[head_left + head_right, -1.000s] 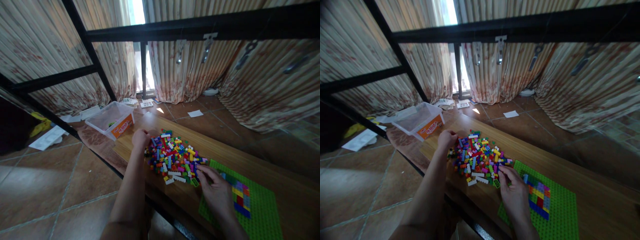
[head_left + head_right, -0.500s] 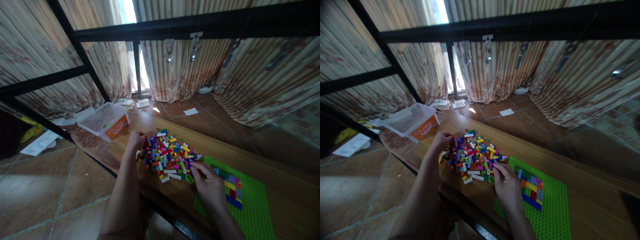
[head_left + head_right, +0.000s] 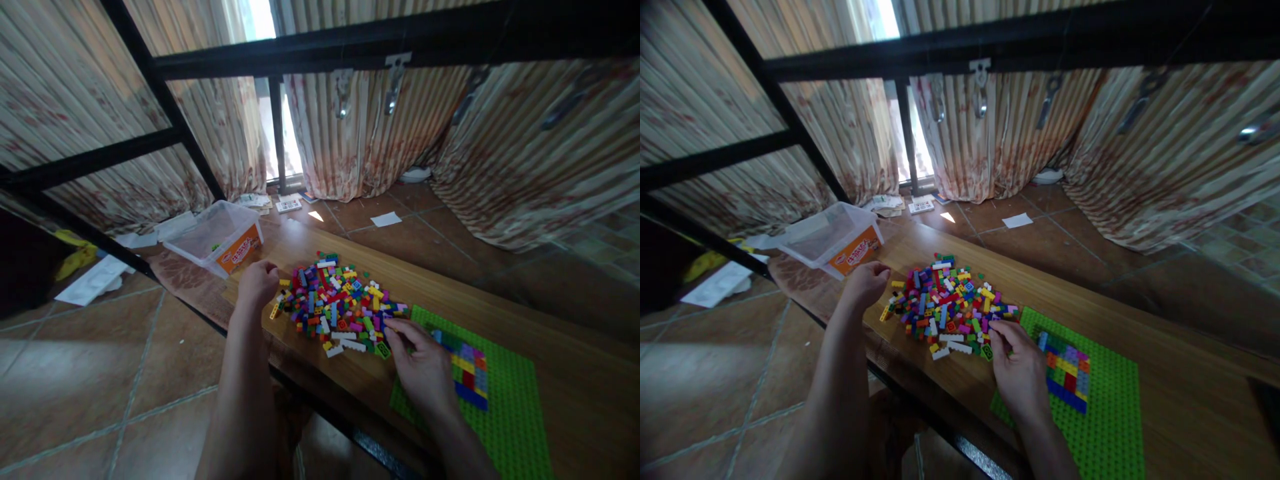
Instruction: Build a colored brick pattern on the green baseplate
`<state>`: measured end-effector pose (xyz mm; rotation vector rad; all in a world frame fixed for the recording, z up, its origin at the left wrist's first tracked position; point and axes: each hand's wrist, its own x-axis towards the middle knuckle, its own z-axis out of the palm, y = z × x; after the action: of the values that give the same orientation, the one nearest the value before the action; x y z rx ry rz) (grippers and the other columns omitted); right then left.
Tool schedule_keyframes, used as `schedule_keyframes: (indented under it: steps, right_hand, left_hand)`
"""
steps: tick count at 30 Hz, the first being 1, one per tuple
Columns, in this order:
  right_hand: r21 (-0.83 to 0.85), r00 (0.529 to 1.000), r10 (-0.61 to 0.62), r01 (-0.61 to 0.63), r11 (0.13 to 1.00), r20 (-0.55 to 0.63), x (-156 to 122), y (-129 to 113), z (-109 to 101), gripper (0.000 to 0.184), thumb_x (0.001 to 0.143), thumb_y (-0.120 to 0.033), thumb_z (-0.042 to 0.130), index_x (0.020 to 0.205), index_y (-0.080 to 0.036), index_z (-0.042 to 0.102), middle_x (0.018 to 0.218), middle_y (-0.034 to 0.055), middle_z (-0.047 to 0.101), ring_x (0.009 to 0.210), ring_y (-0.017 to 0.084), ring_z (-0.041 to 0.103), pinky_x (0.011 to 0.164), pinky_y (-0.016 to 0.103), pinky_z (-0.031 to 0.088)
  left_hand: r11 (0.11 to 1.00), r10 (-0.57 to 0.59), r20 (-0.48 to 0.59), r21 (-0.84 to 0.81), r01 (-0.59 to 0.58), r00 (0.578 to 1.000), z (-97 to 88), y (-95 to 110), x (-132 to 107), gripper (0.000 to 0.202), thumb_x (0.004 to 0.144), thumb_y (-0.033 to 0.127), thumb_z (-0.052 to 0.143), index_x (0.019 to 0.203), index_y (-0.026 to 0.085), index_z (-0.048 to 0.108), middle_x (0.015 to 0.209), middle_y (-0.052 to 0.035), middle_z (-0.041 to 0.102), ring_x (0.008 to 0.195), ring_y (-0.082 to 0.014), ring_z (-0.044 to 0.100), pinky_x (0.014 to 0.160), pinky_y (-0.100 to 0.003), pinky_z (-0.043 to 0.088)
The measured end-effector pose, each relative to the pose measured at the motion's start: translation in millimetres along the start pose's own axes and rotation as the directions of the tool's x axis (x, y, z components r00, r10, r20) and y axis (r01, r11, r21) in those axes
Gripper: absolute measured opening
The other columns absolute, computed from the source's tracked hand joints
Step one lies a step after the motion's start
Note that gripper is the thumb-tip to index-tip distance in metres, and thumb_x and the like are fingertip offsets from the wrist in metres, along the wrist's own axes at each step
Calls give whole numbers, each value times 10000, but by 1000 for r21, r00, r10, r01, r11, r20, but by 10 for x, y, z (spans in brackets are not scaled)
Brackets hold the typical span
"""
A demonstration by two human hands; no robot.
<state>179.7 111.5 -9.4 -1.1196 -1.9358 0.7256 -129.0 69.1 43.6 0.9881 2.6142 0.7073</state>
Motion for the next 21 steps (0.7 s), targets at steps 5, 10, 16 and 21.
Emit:
schedule_keyframes:
  steps: [5,10,16,21]
  right_hand:
    - [10,1000,-7,7,1000,20,-30,-44,14,245,882,-375,544,931,-215,724,978,67,735,903,212,690,801,347,547]
    - [10,999,-25,24,1000,40,-73,-67,-1,254,881,-384,543,929,-214,725,968,67,736,887,210,694,799,345,549]
    - [-22,999,-17,17,1000,34,-69,-40,-20,257,880,-391,542,933,-220,726,972,65,738,880,210,696,774,336,554]
    - [-5,999,-24,24,1000,27,-42,-49,1,250,881,-382,546,925,-213,724,968,68,740,884,208,696,780,334,555]
  left_hand:
    - [988,-24,143,154,2,989,-122,-152,-178,376,803,360,582,1073,112,667,1013,-135,718,876,-221,651,686,-265,433]
    - [998,-15,356,61,-7,934,-148,-284,-296,294,670,385,726,838,152,661,722,-33,690,668,-173,627,553,-232,398]
    - [999,7,355,-40,7,935,-16,-240,-290,359,542,215,795,849,166,617,678,8,662,620,-161,616,534,-227,412]
    - [998,56,340,-7,-57,939,47,-139,-263,323,578,161,737,889,150,649,641,9,639,641,-175,618,565,-240,422]
